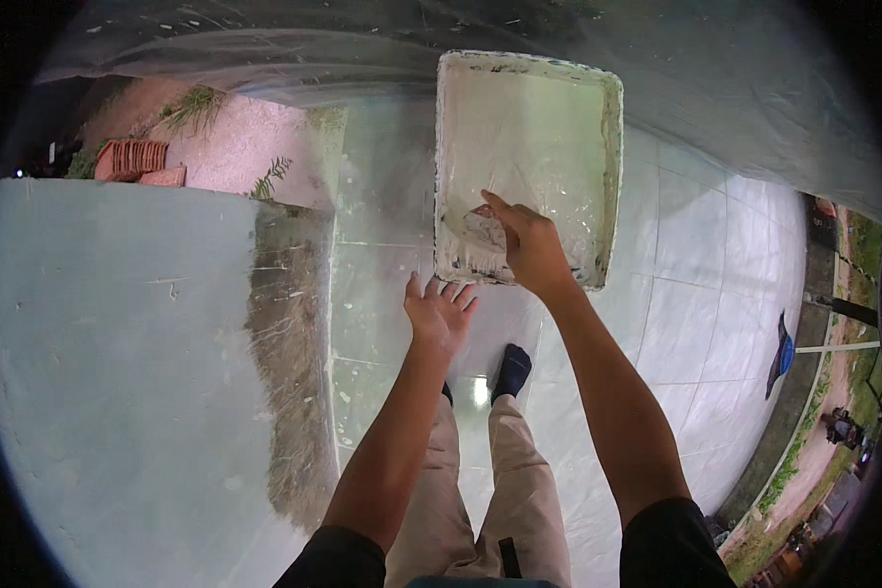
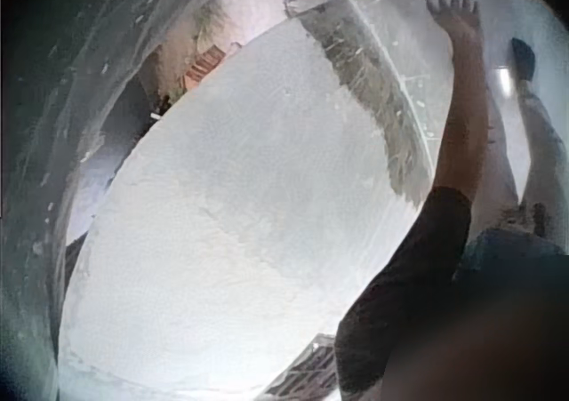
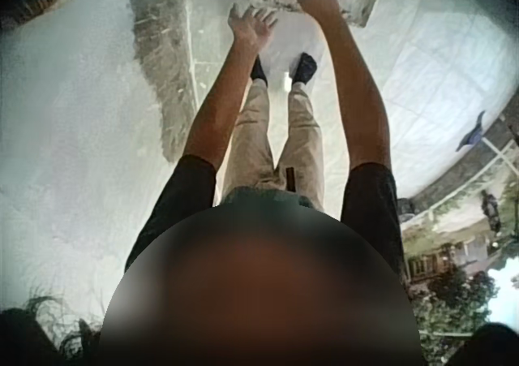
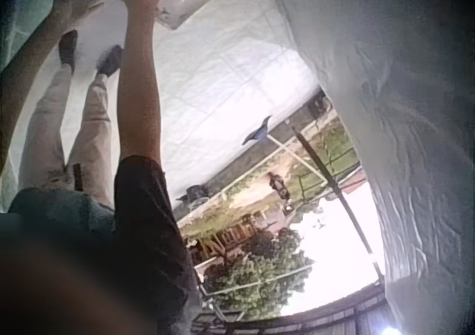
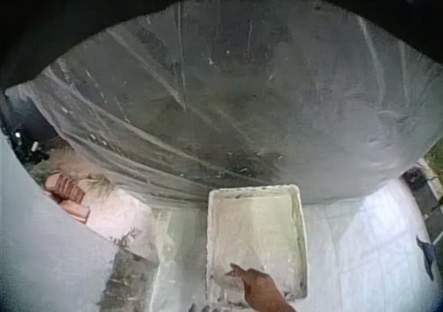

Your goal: The person applies putty or plaster from a container onto a wall using a putty knife.

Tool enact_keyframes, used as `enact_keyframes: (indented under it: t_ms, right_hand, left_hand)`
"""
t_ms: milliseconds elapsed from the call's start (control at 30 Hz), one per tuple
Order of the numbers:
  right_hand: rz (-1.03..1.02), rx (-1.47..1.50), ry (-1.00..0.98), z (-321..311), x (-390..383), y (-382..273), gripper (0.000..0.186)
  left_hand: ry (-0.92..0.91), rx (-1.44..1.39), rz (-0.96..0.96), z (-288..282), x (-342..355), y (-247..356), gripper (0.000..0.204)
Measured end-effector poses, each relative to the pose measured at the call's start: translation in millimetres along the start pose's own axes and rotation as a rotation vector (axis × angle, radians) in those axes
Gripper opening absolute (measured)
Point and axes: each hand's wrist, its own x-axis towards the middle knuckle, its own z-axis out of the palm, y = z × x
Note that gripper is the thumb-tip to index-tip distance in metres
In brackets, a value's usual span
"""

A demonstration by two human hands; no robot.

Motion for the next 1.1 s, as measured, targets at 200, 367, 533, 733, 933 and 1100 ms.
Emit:
enact_keyframes:
  t_ms: [200, 367, 533, 733, 933, 1100]
  right_hand:
    - [-0.025, -0.048, 0.029, 7.6, 8.8, 11.6, 0.056]
    - [-0.014, -0.073, -0.038, 12.1, 21.6, 20.2, 0.054]
    - [-0.04, -0.068, -0.065, 15.2, 25.4, 30.4, 0.053]
    - [-0.028, 0.017, -0.081, 15.6, 18.2, 37.3, 0.052]
    - [-0.017, -0.052, -0.152, 22.3, 9.3, 28.1, 0.052]
    - [0.017, -0.011, -0.246, 22.3, 12.9, 22.6, 0.05]
  left_hand:
    - [-0.205, -0.1, -0.069, -3.8, -2.0, 6.5, 0.078]
    - [-0.192, -0.096, -0.077, 2.9, -7.5, 6.8, 0.078]
    - [-0.175, -0.089, -0.079, 4.3, -4.2, 7.2, 0.082]
    - [-0.195, -0.052, -0.068, 4.3, -4.6, 7.3, 0.085]
    - [-0.192, -0.027, -0.07, 5.9, -1.7, 4.7, 0.086]
    - [-0.15, -0.038, -0.06, 7.9, -3.4, 7.3, 0.086]
